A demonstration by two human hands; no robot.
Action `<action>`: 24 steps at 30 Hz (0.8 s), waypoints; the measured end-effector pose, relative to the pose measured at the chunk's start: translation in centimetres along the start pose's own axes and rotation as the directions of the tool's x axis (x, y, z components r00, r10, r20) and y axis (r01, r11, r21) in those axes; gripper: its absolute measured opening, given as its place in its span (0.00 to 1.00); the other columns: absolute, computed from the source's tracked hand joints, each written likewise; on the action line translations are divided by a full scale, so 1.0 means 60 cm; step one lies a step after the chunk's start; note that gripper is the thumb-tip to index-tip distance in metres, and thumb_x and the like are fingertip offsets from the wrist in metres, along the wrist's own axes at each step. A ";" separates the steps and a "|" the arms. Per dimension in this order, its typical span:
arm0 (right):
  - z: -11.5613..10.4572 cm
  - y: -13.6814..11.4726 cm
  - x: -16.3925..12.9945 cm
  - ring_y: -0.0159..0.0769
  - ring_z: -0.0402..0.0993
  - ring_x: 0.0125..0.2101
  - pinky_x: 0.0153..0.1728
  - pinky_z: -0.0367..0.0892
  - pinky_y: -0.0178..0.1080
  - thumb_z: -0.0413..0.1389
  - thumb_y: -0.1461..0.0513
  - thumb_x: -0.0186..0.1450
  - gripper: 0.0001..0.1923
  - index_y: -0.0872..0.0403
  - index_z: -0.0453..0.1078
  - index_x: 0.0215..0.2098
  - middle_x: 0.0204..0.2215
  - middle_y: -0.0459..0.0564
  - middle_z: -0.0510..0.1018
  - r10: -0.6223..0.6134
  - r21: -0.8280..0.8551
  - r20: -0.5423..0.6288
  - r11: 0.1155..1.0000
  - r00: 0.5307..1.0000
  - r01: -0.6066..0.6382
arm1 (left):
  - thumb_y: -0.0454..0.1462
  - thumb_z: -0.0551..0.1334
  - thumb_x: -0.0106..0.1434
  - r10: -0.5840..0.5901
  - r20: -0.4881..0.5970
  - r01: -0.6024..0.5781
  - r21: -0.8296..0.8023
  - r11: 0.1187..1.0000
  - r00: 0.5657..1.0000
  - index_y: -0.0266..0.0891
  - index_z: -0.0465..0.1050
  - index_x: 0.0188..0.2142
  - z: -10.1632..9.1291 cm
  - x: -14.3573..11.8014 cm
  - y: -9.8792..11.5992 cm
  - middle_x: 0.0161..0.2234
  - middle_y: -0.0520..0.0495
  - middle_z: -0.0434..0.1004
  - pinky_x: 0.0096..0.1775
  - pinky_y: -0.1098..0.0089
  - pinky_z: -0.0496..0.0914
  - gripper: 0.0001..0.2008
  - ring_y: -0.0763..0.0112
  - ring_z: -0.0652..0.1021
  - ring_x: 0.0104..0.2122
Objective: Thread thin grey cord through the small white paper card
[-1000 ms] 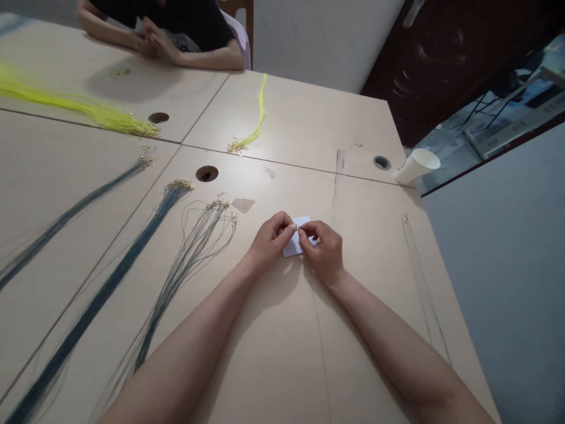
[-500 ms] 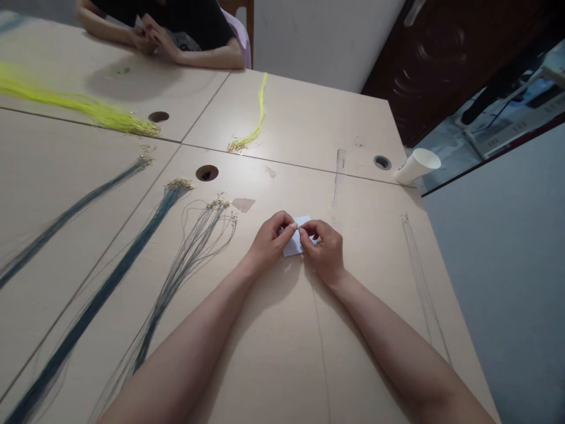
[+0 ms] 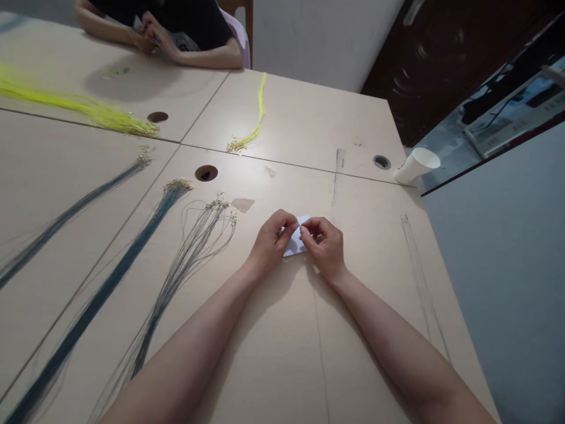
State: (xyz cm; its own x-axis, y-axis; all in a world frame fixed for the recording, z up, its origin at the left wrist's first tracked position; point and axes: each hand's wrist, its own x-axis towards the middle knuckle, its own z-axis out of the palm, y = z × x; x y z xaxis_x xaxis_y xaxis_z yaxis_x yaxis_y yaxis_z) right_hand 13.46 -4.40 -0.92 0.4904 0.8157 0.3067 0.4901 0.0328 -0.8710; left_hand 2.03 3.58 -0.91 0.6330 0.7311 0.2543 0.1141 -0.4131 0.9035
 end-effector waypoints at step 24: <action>0.003 0.004 -0.001 0.31 0.71 0.24 0.24 0.63 0.33 0.53 0.63 0.57 0.02 0.54 0.66 0.29 0.23 0.45 0.73 0.071 0.085 0.023 0.994 0.997 -0.073 | 0.37 0.53 0.62 -0.031 0.024 0.031 -0.001 1.000 0.999 0.38 0.64 0.29 -0.002 0.000 0.005 0.28 0.52 0.66 0.32 0.73 0.61 0.07 0.75 0.66 0.29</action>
State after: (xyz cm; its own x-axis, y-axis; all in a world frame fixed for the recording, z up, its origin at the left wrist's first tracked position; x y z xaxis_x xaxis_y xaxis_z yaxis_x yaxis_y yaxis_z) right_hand 13.42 -4.31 -1.23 0.5070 0.8293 0.2349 0.3904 0.0220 -0.9204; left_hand 1.98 3.52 -0.62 0.6471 0.7307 0.2175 0.1336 -0.3896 0.9112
